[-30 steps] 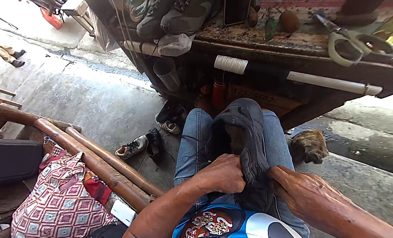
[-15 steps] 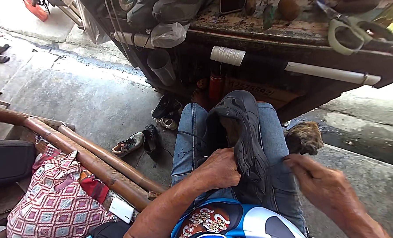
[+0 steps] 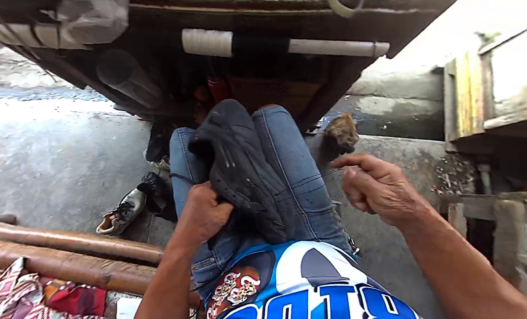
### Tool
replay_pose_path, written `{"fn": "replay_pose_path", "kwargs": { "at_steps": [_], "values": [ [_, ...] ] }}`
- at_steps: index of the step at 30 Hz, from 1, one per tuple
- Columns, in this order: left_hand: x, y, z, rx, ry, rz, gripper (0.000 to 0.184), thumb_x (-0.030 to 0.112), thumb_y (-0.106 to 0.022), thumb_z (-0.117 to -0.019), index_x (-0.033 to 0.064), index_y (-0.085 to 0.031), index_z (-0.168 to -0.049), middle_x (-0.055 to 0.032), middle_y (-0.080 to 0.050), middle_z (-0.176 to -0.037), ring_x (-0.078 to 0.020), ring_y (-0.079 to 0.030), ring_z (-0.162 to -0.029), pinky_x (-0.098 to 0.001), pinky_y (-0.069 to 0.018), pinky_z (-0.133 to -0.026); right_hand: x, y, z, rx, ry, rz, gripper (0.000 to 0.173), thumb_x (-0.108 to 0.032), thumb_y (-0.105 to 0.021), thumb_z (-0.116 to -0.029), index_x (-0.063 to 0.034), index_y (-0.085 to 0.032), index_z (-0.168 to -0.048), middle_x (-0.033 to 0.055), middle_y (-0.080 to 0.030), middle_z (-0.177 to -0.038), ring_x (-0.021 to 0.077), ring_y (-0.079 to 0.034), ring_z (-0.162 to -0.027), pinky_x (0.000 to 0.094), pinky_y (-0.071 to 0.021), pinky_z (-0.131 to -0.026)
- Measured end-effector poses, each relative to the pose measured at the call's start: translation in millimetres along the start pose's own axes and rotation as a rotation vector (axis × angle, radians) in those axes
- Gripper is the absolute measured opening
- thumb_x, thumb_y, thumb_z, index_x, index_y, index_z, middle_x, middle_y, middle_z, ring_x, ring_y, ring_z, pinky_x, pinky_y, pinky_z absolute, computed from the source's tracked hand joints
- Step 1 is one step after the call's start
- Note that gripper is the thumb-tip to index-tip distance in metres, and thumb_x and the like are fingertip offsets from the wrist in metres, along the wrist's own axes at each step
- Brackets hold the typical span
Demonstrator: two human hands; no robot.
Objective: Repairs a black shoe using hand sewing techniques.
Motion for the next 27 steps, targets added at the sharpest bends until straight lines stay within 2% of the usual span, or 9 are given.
{"fn": "replay_pose_path", "kwargs": {
  "at_steps": [3,6,8,11,13,15,18,21,27],
  "values": [
    [-2,36,10,0.072,-0.056,-0.167,0.014,0.013,-0.064,-0.0926,0.0084,-0.076,-0.098,0.0012,-0.074,-0.091,-0.0007,-0.067,-0.081,-0.0233,-0.0585,-0.075,3,-39,5,-0.353,-0.047,-0.090,0.023,-0.029,-0.052,-0.1072,-0.0149,-0.070,-0.107,-0.0079,-0.054,-0.063,-0.0003,-0.049,-0.050,0.0158,-0.0425,-0.045],
    [-16,73,20,0.152,0.013,-0.277,0.023,0.021,-0.062,-0.0988,0.0072,-0.076,-0.111,-0.0013,-0.073,-0.092,0.0029,-0.059,-0.068,-0.0159,-0.0499,-0.063,4,-58,10,-0.571,-0.051,0.258,0.030,-0.038,-0.053,-0.1067,-0.0139,-0.068,-0.097,-0.0070,-0.054,-0.070,0.0004,-0.048,-0.057,0.0194,-0.0392,-0.051],
    [-20,86,25,0.198,0.042,-0.416,0.026,0.026,-0.060,-0.0997,0.0102,-0.077,-0.111,-0.0020,-0.072,-0.092,0.0001,-0.059,-0.071,-0.0186,-0.0500,-0.066,0,-50,7,-0.439,-0.038,0.508,0.039,-0.051,-0.052,-0.1044,-0.0175,-0.069,-0.097,-0.0072,-0.057,-0.071,0.0025,-0.052,-0.061,0.0252,-0.0435,-0.056],
    [-6,87,28,0.265,0.025,-0.627,0.032,0.031,-0.056,-0.0995,0.0124,-0.078,-0.114,-0.0148,-0.068,-0.105,-0.0298,-0.062,-0.100,-0.0574,-0.0425,-0.092,-27,-36,1,-0.013,0.175,0.686,0.044,-0.044,-0.052,-0.1050,-0.0167,-0.062,-0.072,-0.0076,-0.050,-0.062,0.0032,-0.048,-0.054,0.0254,-0.0387,-0.049],
    [10,79,27,0.269,0.001,-0.594,0.035,0.034,-0.057,-0.1000,0.0106,-0.076,-0.117,-0.0177,-0.066,-0.117,-0.0326,-0.060,-0.111,-0.0577,-0.0414,-0.098,-35,-39,1,0.123,0.277,0.775,0.033,-0.034,-0.059,-0.1011,-0.0134,-0.069,-0.077,-0.0043,-0.060,-0.069,0.0057,-0.056,-0.059,0.0272,-0.0462,-0.052],
    [22,60,23,0.205,-0.058,-0.445,0.030,0.030,-0.059,-0.1002,0.0085,-0.077,-0.112,-0.0128,-0.068,-0.116,-0.0194,-0.064,-0.106,-0.0378,-0.0539,-0.089,-32,-48,-1,0.083,0.289,0.793,0.019,-0.027,-0.062,-0.0963,-0.0130,-0.076,-0.097,-0.0021,-0.066,-0.079,0.0069,-0.060,-0.064,0.0274,-0.0522,-0.056],
    [15,19,10,0.052,-0.098,-0.137,0.017,0.017,-0.061,-0.0932,0.0097,-0.077,-0.096,-0.0024,-0.070,-0.107,-0.0065,-0.065,-0.100,-0.0267,-0.0569,-0.088,-22,-67,-2,-0.081,0.278,0.763,0.028,-0.024,-0.060,-0.0977,-0.0174,-0.075,-0.120,0.0014,-0.066,-0.087,0.0117,-0.062,-0.070,0.0333,-0.0544,-0.061],
    [3,-8,4,-0.067,-0.051,-0.244,0.017,0.022,-0.061,-0.0904,0.0146,-0.076,-0.092,0.0002,-0.074,-0.097,-0.0088,-0.069,-0.099,-0.0358,-0.0566,-0.089,-17,-75,0,-0.137,0.304,0.715,0.021,-0.024,-0.058,-0.0987,-0.0141,-0.077,-0.100,0.0029,-0.062,-0.086,0.0129,-0.061,-0.074,0.0325,-0.0520,-0.063],
    [1,-22,4,-0.237,-0.025,-0.328,0.022,0.026,-0.058,-0.0896,0.0133,-0.076,-0.094,-0.0050,-0.074,-0.099,-0.0200,-0.068,-0.106,-0.0484,-0.0509,-0.096,-52,-44,15,-0.361,0.231,0.039,0.019,-0.028,-0.064,-0.0972,-0.0126,-0.069,-0.087,-0.0029,-0.064,-0.110,-0.0007,-0.058,-0.084,0.0158,-0.0501,-0.067]
  ]
}}
Point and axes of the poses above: each hand's wrist, its own z-axis away from the middle knuckle, its own y-axis out of the back of the hand, x = y × z, the point moved 8 cm from there along -z, towards the middle knuckle
